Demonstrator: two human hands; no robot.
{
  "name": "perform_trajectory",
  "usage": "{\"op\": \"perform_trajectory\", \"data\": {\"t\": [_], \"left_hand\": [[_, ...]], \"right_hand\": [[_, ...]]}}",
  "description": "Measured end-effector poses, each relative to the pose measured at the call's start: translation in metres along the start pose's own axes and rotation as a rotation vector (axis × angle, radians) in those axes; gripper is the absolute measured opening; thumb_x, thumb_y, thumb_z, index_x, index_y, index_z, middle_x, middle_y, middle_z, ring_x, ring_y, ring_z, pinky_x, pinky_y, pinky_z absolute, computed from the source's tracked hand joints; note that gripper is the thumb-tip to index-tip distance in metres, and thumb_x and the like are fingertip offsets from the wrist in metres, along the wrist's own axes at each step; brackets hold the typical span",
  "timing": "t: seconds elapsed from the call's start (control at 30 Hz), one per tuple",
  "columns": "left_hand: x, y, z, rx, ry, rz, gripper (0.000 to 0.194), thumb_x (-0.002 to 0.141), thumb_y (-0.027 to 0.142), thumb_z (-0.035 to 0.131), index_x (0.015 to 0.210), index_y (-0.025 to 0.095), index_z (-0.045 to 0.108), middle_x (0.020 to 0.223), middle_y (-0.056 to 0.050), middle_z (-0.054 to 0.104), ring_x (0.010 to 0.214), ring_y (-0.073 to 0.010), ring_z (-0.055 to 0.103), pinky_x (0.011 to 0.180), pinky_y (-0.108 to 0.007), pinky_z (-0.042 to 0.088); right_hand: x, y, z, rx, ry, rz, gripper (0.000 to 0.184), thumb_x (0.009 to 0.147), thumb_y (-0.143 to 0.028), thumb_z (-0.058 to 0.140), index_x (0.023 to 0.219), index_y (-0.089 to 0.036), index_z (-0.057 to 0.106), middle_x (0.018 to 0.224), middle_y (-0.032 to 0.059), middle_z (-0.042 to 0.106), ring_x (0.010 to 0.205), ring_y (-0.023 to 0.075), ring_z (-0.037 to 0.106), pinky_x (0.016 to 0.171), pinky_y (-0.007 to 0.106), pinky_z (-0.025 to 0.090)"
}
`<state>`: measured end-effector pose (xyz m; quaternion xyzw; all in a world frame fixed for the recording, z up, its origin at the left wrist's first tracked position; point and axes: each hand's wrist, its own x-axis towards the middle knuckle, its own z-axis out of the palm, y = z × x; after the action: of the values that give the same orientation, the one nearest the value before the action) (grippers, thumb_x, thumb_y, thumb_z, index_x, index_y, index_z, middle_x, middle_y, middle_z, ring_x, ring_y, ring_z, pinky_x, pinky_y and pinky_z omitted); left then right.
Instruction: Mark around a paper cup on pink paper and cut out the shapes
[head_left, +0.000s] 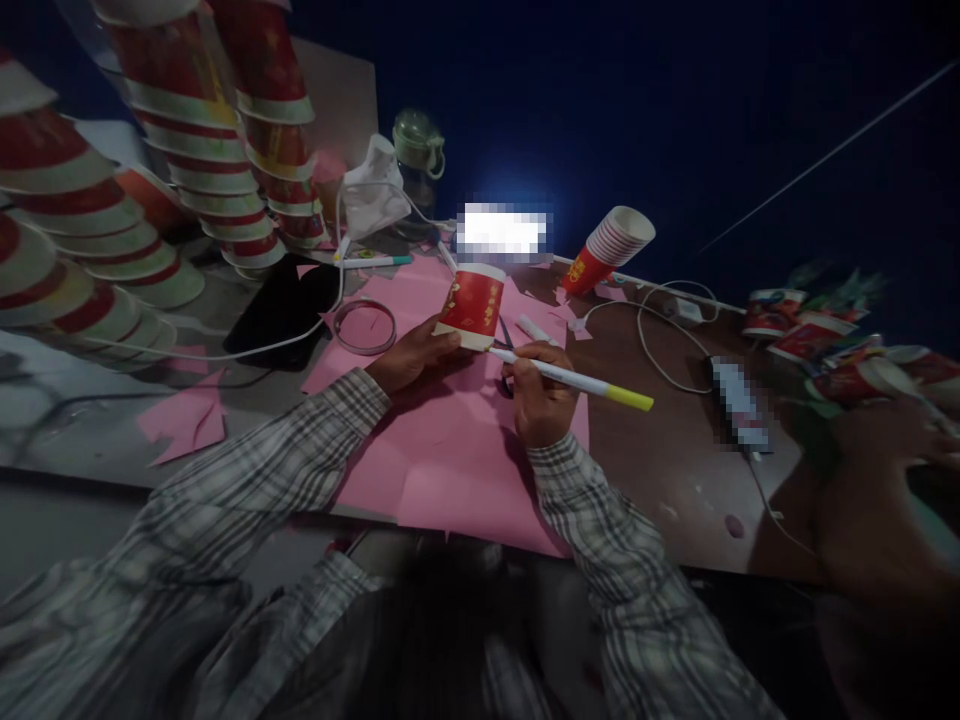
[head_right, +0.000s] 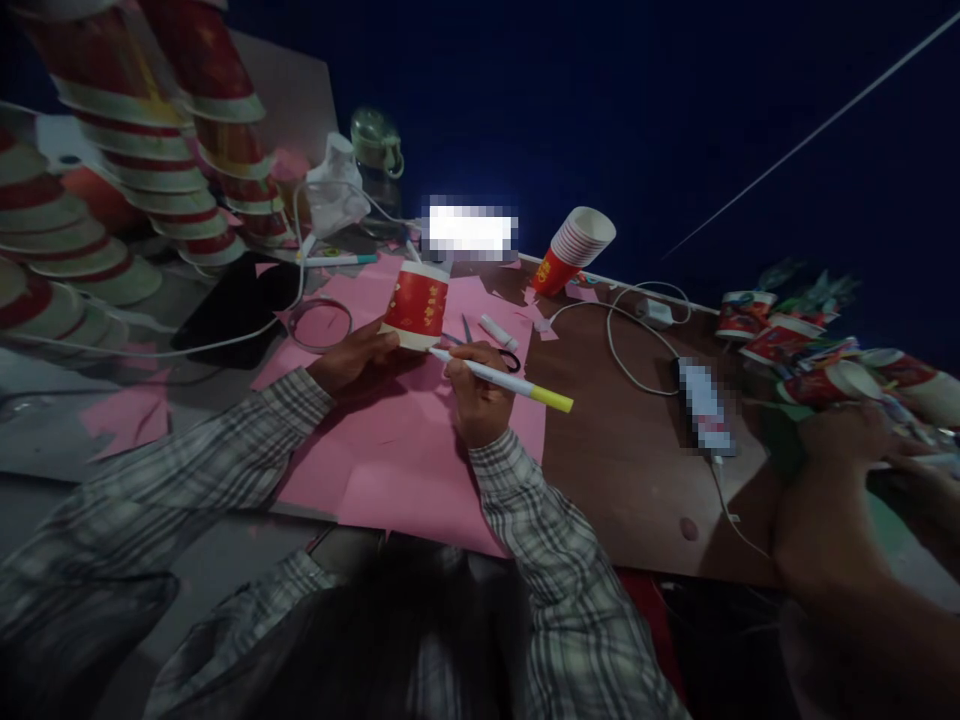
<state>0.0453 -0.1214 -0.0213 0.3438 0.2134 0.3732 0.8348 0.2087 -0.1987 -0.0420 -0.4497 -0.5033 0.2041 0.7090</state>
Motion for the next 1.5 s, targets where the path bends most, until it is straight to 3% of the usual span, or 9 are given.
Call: {"op": "perform_trajectory", "data": {"t": [0.3, 0.53, 0.8, 1.07, 1.27, 1.37, 1.5], "left_hand": [[-0.0011, 0.0003, -0.0013, 0.005, -0.001, -0.028, 0.046, 0.076, 0.027, 0.085, 0.118, 0.016, 0.071, 0.119, -0.01, 0.075, 0.111, -0.0226, 0.07, 0.105, -0.04, 0.052], [-0.0017, -0.0002, -0.0004, -0.013, -0.012, -0.016, 0.041, 0.075, 0.028, 0.086, 0.111, 0.015, 0.073, 0.11, -0.008, 0.077, 0.102, -0.0199, 0.072, 0.104, -0.038, 0.053], [-0.005, -0.001, 0.0008, -0.065, -0.017, -0.03, 0.048, 0.079, 0.03, 0.083, 0.123, 0.016, 0.07, 0.122, -0.011, 0.076, 0.11, -0.0252, 0.073, 0.108, -0.043, 0.052], [-0.0025, 0.0006, -0.0012, 0.045, -0.046, -0.011, 0.05, 0.074, 0.034, 0.088, 0.117, 0.019, 0.07, 0.117, -0.007, 0.075, 0.111, -0.0216, 0.07, 0.105, -0.038, 0.052], [-0.0007, 0.001, -0.0032, 0.033, -0.035, -0.033, 0.05, 0.073, 0.03, 0.09, 0.116, 0.017, 0.07, 0.119, -0.01, 0.075, 0.111, -0.0235, 0.07, 0.104, -0.04, 0.053], [-0.0008, 0.0006, -0.0024, -0.007, -0.026, -0.024, 0.048, 0.073, 0.03, 0.09, 0.114, 0.016, 0.071, 0.114, -0.008, 0.076, 0.108, -0.0212, 0.071, 0.104, -0.039, 0.052], [-0.0013, 0.0008, -0.0012, -0.034, -0.024, -0.024, 0.047, 0.071, 0.031, 0.092, 0.111, 0.015, 0.071, 0.108, -0.006, 0.077, 0.103, -0.0189, 0.071, 0.1, -0.035, 0.053]], "right_hand": [[0.0026, 0.0008, -0.0031, 0.059, 0.089, 0.112, 0.027, 0.092, -0.05, 0.07, 0.095, -0.024, 0.067, 0.07, -0.0047, 0.061, 0.058, 0.0089, 0.058, 0.052, 0.021, 0.048], [0.0011, 0.0004, -0.0019, -0.045, 0.001, 0.002, 0.026, 0.091, -0.05, 0.072, 0.091, -0.024, 0.069, 0.078, -0.0021, 0.065, 0.063, 0.0106, 0.061, 0.056, 0.025, 0.052], [0.0018, 0.0013, -0.0038, 0.122, 0.078, 0.133, 0.022, 0.092, -0.046, 0.072, 0.096, -0.025, 0.067, 0.068, -0.0051, 0.062, 0.058, 0.0092, 0.059, 0.049, 0.02, 0.045], [0.0, 0.0015, -0.0019, -0.041, -0.029, -0.011, 0.023, 0.092, -0.048, 0.071, 0.093, -0.025, 0.07, 0.08, -0.0012, 0.067, 0.065, 0.0118, 0.062, 0.059, 0.028, 0.053], [0.0016, 0.0013, -0.002, 0.035, 0.073, 0.127, 0.028, 0.091, -0.051, 0.071, 0.096, -0.024, 0.067, 0.069, -0.0045, 0.062, 0.057, 0.0096, 0.058, 0.048, 0.021, 0.045], [0.0004, 0.0016, -0.0024, 0.066, 0.074, 0.139, 0.03, 0.089, -0.053, 0.073, 0.095, -0.024, 0.067, 0.071, -0.0043, 0.061, 0.059, 0.0099, 0.06, 0.052, 0.023, 0.049], [0.0003, -0.0017, -0.0008, -0.009, -0.006, 0.039, 0.028, 0.09, -0.052, 0.072, 0.092, -0.024, 0.069, 0.077, -0.0015, 0.066, 0.064, 0.0116, 0.062, 0.06, 0.028, 0.055]]}}
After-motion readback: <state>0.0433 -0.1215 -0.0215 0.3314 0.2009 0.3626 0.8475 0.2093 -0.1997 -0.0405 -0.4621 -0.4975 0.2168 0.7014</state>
